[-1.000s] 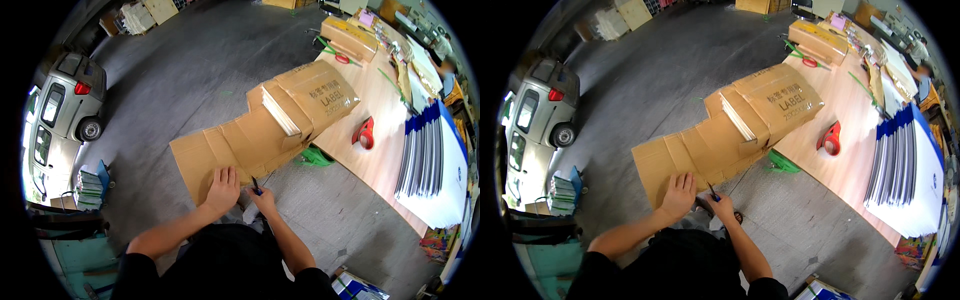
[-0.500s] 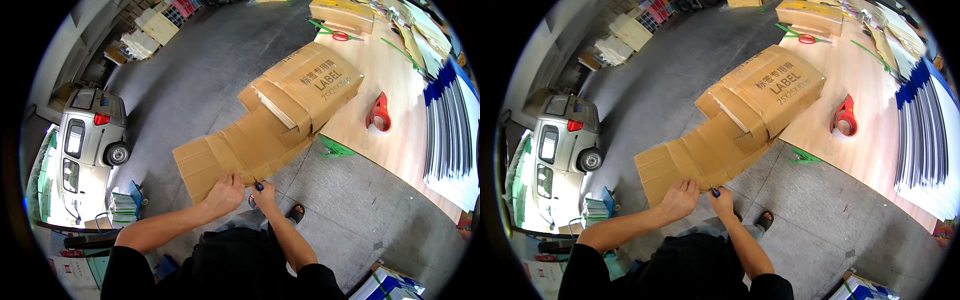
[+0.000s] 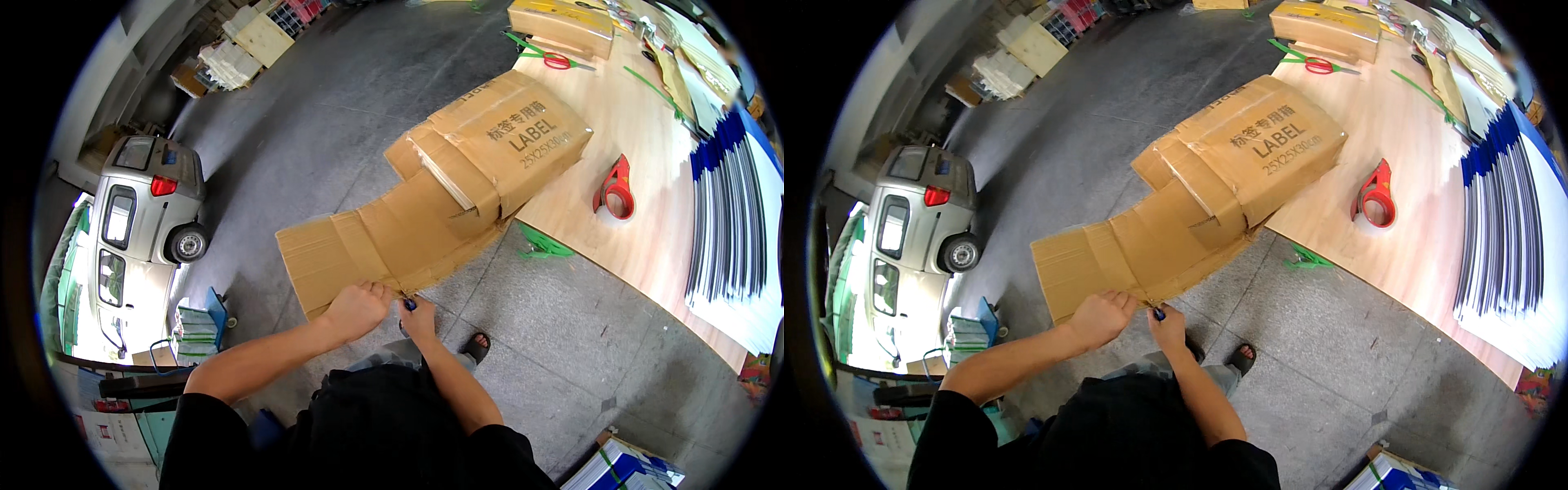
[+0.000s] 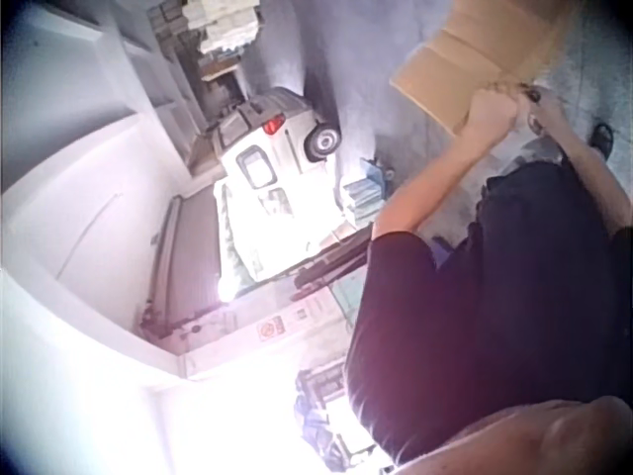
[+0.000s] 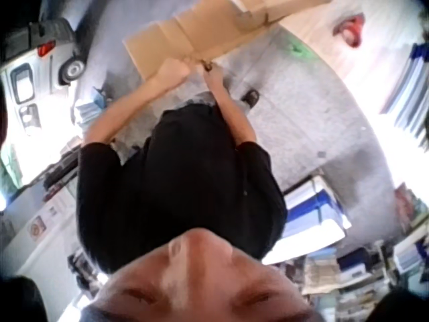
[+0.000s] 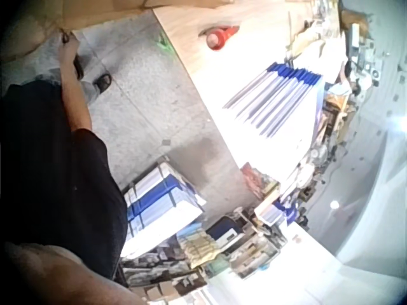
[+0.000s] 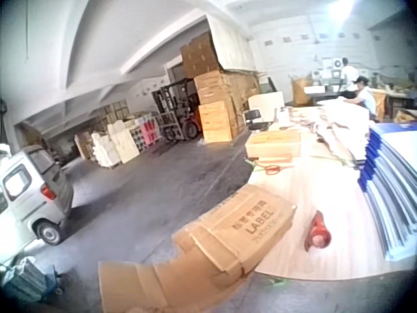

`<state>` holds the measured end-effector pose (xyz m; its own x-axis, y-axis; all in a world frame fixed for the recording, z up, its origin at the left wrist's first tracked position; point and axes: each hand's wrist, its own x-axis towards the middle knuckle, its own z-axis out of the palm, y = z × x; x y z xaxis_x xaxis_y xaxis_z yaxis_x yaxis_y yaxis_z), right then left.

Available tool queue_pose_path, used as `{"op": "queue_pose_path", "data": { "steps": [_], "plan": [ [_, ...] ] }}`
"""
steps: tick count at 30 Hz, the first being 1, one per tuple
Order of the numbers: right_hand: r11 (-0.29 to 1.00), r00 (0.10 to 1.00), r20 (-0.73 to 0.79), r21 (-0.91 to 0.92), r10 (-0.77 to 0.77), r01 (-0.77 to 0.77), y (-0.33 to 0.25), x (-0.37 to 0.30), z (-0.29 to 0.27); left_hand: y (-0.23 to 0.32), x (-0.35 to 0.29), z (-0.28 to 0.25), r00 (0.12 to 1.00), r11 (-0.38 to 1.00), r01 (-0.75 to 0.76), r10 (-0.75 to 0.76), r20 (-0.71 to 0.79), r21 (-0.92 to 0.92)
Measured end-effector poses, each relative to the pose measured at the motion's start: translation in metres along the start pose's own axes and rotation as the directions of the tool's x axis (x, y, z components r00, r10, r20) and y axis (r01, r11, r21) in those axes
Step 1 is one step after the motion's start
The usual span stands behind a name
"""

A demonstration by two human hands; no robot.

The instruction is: The person assembles a cardboard box, places a stack of paper inside, and seals the box with tape. They then cut a piece of cardboard and place it on top of the sealed box before taping it down.

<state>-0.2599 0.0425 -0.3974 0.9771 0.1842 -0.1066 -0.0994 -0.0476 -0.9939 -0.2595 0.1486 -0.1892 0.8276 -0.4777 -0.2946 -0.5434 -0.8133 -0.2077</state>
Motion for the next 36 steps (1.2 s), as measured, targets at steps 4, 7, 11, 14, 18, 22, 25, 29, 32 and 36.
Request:
{"op": "queue_pose_path", "data": {
  "steps": [4, 7, 11, 14, 18, 22, 25, 29, 32, 36],
  "plan": [
    [0.993, 0.997, -0.033, -0.1, -0.074, 0.07, -0.011, 0.0, -0.002, -0.002, -0.003, -0.004, 0.991, 0.999, -0.037, 0.037, -0.127, 0.001],
    [0.989, 0.998, 0.016, -0.129, -0.069, 0.07, -0.026, 0.006, -0.001, -0.003, -0.01, 0.001, 0.981, 0.996, -0.08, 0.084, -0.176, 0.029],
    [0.997, 0.998, 0.005, -0.027, -0.069, 0.069, -0.026, 0.008, 0.003, -0.001, -0.01, 0.0, 0.998, 0.998, -0.027, 0.024, -0.053, -0.05],
    [0.999, 0.998, 0.038, -0.016, 0.043, -0.043, 0.003, 0.006, 0.013, 0.0, -0.011, 0.013, 0.994, 0.997, -0.014, 0.006, -0.112, -0.076],
    [0.994, 0.999, 0.034, -0.11, 0.006, -0.002, 0.026, 0.01, 0.013, -0.004, -0.011, 0.009, 0.975, 0.995, -0.007, -0.016, -0.222, -0.104],
    [0.981, 0.994, 0.057, -0.161, -0.097, 0.105, 0.014, 0.006, -0.001, 0.008, -0.016, 0.009, 0.968, 0.991, 0.042, -0.071, -0.241, -0.123],
    [0.982, 0.959, 0.22, -0.099, 0.178, -0.16, -0.03, -0.017, -0.026, 0.014, -0.029, 0.024, 0.976, 0.983, 0.092, -0.12, -0.183, -0.159],
    [0.903, 0.974, 0.195, -0.428, 0.115, -0.021, 0.023, -0.052, -0.078, 0.016, -0.033, 0.047, 0.969, 0.938, 0.115, -0.178, -0.171, -0.326],
    [0.867, 0.977, 0.061, -0.475, 0.203, -0.15, 0.037, -0.087, -0.142, 0.01, -0.033, 0.093, 0.918, 0.69, 0.241, -0.391, -0.071, -0.682],
    [0.842, 0.861, -0.032, -0.196, 0.507, -0.503, 0.029, -0.104, -0.205, -0.049, -0.006, 0.124, 0.68, 0.531, 0.396, -0.718, -0.15, -0.749]
  ]
}}
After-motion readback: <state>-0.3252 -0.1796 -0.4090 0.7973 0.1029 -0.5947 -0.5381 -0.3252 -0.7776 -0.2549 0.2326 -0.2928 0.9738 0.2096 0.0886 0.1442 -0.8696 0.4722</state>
